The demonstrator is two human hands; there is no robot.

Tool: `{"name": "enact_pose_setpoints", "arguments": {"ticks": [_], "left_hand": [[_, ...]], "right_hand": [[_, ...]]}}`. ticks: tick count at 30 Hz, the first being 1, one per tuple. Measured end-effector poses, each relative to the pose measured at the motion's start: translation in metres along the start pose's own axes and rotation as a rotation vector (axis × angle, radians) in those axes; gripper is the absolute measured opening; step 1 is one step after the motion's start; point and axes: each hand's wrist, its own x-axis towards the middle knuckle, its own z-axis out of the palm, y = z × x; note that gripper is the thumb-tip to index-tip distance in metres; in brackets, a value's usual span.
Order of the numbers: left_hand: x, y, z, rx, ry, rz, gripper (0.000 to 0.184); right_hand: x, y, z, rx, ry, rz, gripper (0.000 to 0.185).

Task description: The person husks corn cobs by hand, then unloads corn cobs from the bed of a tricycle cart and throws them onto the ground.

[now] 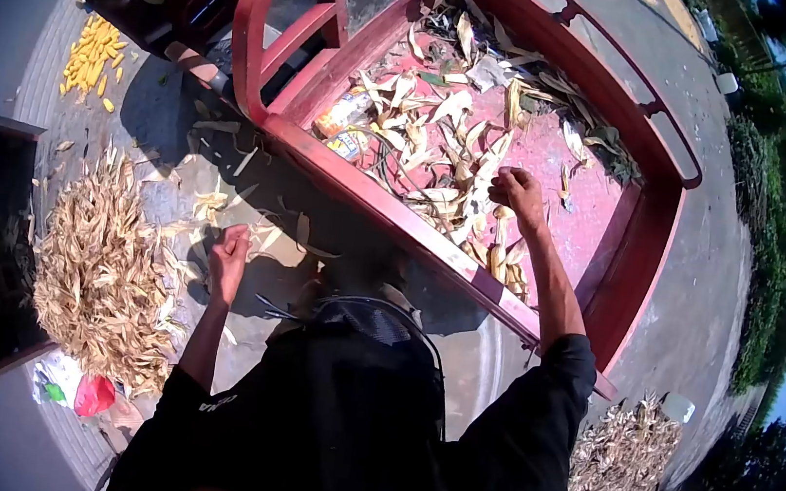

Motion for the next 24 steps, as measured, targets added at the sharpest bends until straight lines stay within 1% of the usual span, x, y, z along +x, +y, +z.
{"name": "enact_pose_setpoints", "arguments": {"ticks": [1, 2, 3, 4, 5, 6, 7, 9, 10, 11, 13, 14, 16, 17, 19, 21, 23, 24], "left_hand": [[0.013, 0.029, 0.016, 0.156, -0.003, 0.117, 0.017], [0.022, 0.057, 0.039, 0.044, -0.023, 0.257, 0.016], [0.033, 0.089, 0.062, 0.076, -0.054, 0.253, 0.014], [0.040, 0.120, 0.086, 0.144, -0.064, 0.416, 0.014], [0.044, 0.145, 0.107, 0.164, -0.106, 0.473, 0.015], [0.048, 0.160, 0.131, 0.203, -0.125, 0.505, 0.015], [0.053, 0.168, 0.153, 0.240, -0.148, 0.535, 0.015], [0.061, 0.169, 0.190, 0.309, -0.233, 0.621, 0.015], [0.063, 0.167, 0.204, 0.337, -0.250, 0.666, 0.016], [0.060, 0.166, 0.214, 0.345, -0.263, 0.650, 0.016], [0.052, 0.166, 0.225, 0.313, -0.312, 0.353, 0.016], [0.056, 0.162, 0.227, 0.524, -0.237, 0.636, 0.016], [0.053, 0.159, 0.232, 0.518, -0.209, 0.580, 0.016], [0.051, 0.158, 0.233, 0.506, -0.175, 0.539, 0.015], [0.053, 0.156, 0.235, 0.529, -0.156, 0.496, 0.016], [0.057, 0.151, 0.238, 0.584, -0.098, 0.709, 0.015], [0.056, 0.154, 0.243, 0.581, -0.095, 0.712, 0.015], [0.053, 0.159, 0.246, 0.570, -0.098, 0.661, 0.016]], "right_hand": [[0.006, 0.032, -0.041, -0.061, 0.058, 0.057, 0.032], [0.007, 0.067, -0.076, -0.089, 0.080, 0.125, 0.031], [0.004, 0.101, -0.104, -0.118, 0.095, 0.197, 0.030], [-0.001, 0.127, -0.123, -0.217, 0.088, 0.268, 0.030], [-0.004, 0.151, -0.139, -0.317, 0.074, 0.335, 0.029], [-0.006, 0.177, -0.153, -0.489, 0.044, 0.332, 0.028], [-0.007, 0.198, -0.165, -0.608, -0.018, 0.359, 0.033], [-0.006, 0.231, -0.183, -0.718, -0.119, 0.364, 0.035], [-0.002, 0.246, -0.192, -0.819, -0.122, 0.377, 0.036], [0.001, 0.261, -0.198, -0.840, -0.082, 0.386, 0.036], [0.008, 0.288, -0.209, -0.956, -0.097, 0.385, 0.040], [0.007, 0.305, -0.212, -0.952, -0.112, 0.400, 0.040], [0.008, 0.330, -0.218, -1.100, 0.034, 0.204, 0.051], [0.007, 0.329, -0.219, -1.100, 0.017, 0.208, 0.051], [0.005, 0.306, -0.207, -0.918, 0.031, 0.388, 0.065], [0.007, 0.292, -0.179, -1.047, -0.043, 0.511, 0.098], [0.010, 0.255, -0.146, -1.094, -0.158, 0.641, 0.112], [0.014, 0.254, -0.133, -1.067, -0.094, 0.689, 0.109]]}}
